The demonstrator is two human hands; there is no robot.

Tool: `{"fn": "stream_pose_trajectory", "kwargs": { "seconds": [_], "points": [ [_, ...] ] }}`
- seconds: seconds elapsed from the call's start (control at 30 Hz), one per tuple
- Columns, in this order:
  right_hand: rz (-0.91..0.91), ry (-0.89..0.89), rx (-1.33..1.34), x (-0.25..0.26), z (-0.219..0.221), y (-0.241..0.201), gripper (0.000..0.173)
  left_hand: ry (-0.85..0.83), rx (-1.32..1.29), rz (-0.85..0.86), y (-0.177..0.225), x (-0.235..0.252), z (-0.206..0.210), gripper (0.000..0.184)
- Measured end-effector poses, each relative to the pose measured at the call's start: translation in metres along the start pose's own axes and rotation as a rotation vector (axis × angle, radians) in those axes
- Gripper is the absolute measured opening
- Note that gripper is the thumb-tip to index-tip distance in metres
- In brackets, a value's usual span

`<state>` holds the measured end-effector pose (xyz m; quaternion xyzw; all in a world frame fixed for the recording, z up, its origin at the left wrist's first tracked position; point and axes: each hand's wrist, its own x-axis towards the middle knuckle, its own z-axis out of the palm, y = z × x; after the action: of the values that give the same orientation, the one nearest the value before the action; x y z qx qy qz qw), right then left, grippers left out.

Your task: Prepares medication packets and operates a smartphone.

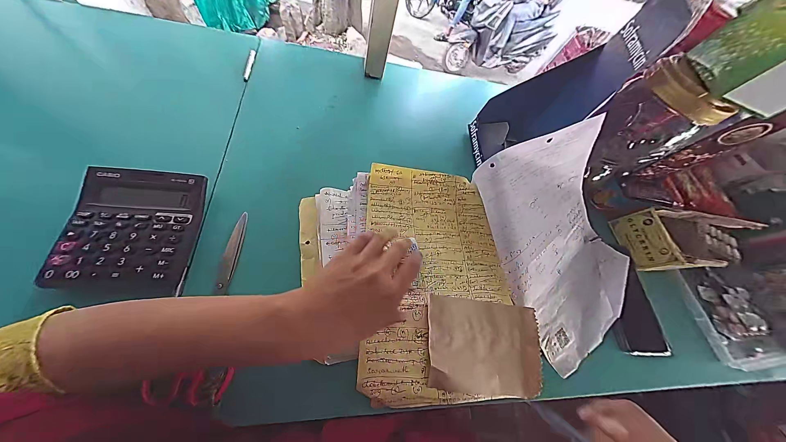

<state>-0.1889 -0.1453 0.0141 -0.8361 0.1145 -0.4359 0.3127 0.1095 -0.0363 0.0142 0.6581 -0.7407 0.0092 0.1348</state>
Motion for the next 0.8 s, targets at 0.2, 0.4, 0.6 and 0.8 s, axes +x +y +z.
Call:
{"fn": "stream_pose_trajectory", "kwargs": {
  "seconds": [0.2,0.4,0.6,0.8],
  "points": [
    [0.139,-0.217,-0.414,-0.007,0.059,0.015,0.033,0.011,-0.028,0.397,0.012,-0.021,0.012,0.039],
    [0.042,-0.426,-0.401,-0.020,0.071,0.025,0.036,-0.061,0.032,0.498,0.015,-0.033,0.016,0.040],
    [0.018,-0.460,-0.263,0.000,0.059,0.023,0.039,0.077,-0.012,0.368,0.007,-0.027,-0.005,0.024],
    [-0.010,-0.368,-0.262,0.013,0.066,0.020,0.030,0.073,-0.052,-0.028,-0.031,-0.006,0.004,0.054]
  ]
}}
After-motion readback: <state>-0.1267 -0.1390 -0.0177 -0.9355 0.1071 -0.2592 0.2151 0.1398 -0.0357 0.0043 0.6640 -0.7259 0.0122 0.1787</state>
